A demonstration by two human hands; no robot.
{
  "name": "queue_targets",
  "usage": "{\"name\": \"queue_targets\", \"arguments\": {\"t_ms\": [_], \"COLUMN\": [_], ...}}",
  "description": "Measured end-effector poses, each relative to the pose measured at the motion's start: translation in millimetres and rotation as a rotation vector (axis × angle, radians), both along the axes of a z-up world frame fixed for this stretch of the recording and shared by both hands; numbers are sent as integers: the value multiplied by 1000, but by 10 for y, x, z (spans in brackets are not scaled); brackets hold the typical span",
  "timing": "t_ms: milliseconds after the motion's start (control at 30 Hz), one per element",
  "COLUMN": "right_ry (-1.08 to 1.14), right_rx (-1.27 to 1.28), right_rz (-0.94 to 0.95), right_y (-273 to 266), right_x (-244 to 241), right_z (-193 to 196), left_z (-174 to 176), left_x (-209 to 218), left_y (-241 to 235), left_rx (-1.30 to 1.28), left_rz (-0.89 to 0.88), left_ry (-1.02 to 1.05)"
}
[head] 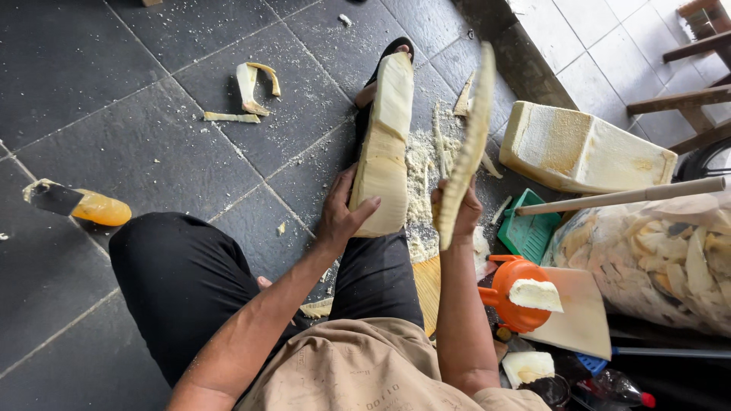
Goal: The person sits on the floor and uses a knife to peel the outer layers off a piece of bamboo. They scrape the surface, remove the peels, and place them into a nearby plastic bag. The person also handles a plastic bottle containing a yellow liquid.
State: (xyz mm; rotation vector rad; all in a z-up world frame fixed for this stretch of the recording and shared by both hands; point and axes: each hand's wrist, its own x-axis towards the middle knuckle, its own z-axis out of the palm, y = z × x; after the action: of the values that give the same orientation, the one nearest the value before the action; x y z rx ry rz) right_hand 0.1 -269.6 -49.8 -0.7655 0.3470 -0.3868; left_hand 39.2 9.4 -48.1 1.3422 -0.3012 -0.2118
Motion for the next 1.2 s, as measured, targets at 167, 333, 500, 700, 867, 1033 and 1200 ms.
{"name": "queue_targets", "arguments": {"t_ms": [167, 333, 500, 700, 867, 1033, 1200], "right_ry": [-164, 136, 154, 301, 345, 195, 117], "right_rx": [43, -296, -338, -1077, -1192, -1475, -1467], "right_rz": [157, 192, 144, 36, 25, 98, 134], "right_y": [143, 330, 379, 714, 1053, 1071, 1046], "right_x": [188, 322, 322, 212, 59, -53, 49], "right_z": [-85, -109, -103, 412, 786, 657, 675], "left_z": [31, 29, 137, 33, 57, 106, 379], "left_x": [-38, 5, -38, -69, -90, 8, 53], "left_y": [-34, -13, -36, -199, -268, -307, -218], "left_rx": [-29, -75, -66, -47, -118, -107, -199], "left_rz": [-29, -98, -77, 5, 15, 40, -142], "left_ry": [-87, -143, -199, -259, -228, -331, -209]}}
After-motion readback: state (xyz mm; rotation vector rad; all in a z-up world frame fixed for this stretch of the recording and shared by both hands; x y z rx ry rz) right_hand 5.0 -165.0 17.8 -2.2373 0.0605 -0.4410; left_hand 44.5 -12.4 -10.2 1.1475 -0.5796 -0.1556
